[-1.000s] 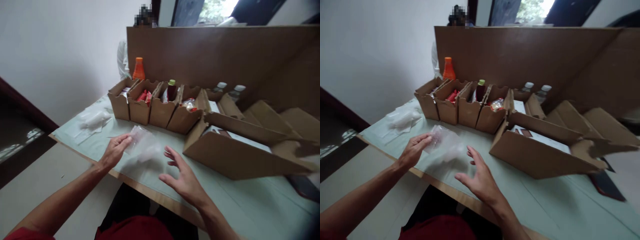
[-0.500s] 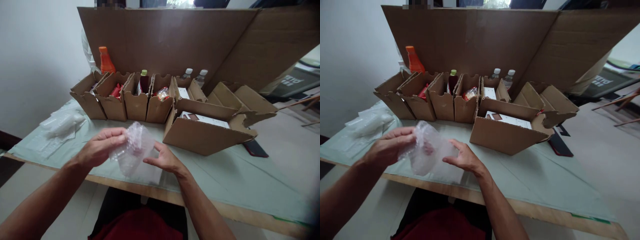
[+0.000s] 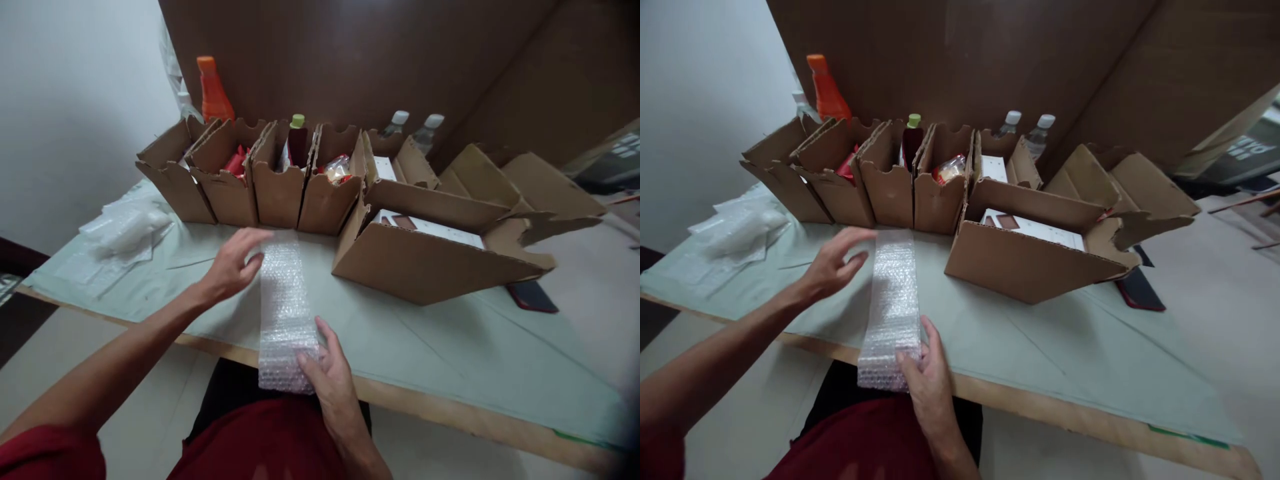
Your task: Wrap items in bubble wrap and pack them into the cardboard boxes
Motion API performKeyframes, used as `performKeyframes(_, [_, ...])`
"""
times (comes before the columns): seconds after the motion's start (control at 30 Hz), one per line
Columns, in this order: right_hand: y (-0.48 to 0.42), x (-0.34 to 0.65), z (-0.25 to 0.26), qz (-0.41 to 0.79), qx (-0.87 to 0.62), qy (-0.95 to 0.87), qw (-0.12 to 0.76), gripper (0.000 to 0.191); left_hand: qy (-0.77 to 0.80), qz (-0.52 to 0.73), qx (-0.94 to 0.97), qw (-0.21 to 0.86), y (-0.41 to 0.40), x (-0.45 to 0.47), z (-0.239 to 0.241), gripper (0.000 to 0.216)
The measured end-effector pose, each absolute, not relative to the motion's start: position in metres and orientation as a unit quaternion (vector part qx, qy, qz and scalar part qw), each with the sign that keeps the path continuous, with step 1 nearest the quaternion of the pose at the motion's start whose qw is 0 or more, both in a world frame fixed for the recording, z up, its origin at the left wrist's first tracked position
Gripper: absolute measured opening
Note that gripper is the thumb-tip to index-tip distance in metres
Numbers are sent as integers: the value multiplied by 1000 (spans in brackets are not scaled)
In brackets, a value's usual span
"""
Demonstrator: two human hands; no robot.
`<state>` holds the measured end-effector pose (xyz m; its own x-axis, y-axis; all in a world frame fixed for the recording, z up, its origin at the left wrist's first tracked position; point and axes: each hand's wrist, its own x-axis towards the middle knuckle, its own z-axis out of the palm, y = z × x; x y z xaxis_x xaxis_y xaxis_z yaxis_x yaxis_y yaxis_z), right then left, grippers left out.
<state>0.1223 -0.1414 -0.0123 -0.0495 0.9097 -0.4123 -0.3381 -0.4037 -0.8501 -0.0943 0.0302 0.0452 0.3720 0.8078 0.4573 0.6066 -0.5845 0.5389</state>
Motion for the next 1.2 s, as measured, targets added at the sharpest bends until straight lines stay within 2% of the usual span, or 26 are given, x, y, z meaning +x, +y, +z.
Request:
performKeyframes(0.07, [-142, 126, -15, 663, -499, -298, 471, 95, 372, 302, 869, 127, -15, -111, 26, 57])
performKeyframes(0.13, [-145, 132, -17, 661, -496, -320, 463, 92, 346, 236, 900, 122, -59, -125, 8, 74])
performKeyframes(0.2, [-150, 136, -16, 674, -491, -336, 439, 75, 324, 206, 917, 109, -95, -130, -6, 79])
performKeyframes(0.23, [-151, 137, -14, 685, -484, -337, 427, 61, 315, 208, 920, 104, -108, -128, -12, 78])
performKeyframes(0.3, [-150, 136, -9, 714, -465, -328, 409, 34, 301, 242, 915, 114, -119, -119, -18, 73])
performKeyframes(0.33, [-147, 135, -6, 726, -452, -320, 408, 30, 299, 271, 905, 134, -119, -112, -19, 67])
performKeyframes(0.4, [-137, 130, 0, 733, -423, -308, 435, 38, 337, 323, 860, 208, -107, -100, -16, 50])
performKeyframes(0.47, [-123, 127, 4, 720, -400, -310, 475, 60, 432, 337, 778, 307, -88, -90, -9, 38])
performKeyframes(0.53, [-110, 126, 4, 685, -406, -332, 506, 74, 528, 318, 691, 379, -67, -84, -2, 42])
performKeyframes(0.6, [-104, 130, 1, 622, -450, -388, 510, 74, 569, 303, 644, 413, -52, -82, 1, 54])
performKeyframes(0.7, [-103, 141, -3, 457, -511, -559, 466, 50, 580, 281, 635, 426, -44, -82, 0, 63])
performKeyframes(0.77, [-103, 146, -4, 336, -495, -690, 408, 35, 584, 264, 647, 413, -46, -83, -3, 65])
performKeyframes(0.9, [-98, 144, -4, 205, -433, -837, 265, 47, 598, 240, 683, 342, -51, -82, -14, 62])
performKeyframes(0.97, [-93, 141, -7, 177, -428, -858, 220, 45, 603, 232, 705, 294, -52, -83, -21, 60])
performKeyframes(1.13, [-80, 138, -14, 145, -425, -868, 209, 30, 545, 345, 756, 112, -63, -91, -21, 52])
performKeyframes(1.2, [-78, 138, -11, 157, -427, -866, 208, 24, 487, 366, 789, 77, -73, -92, -14, 47])
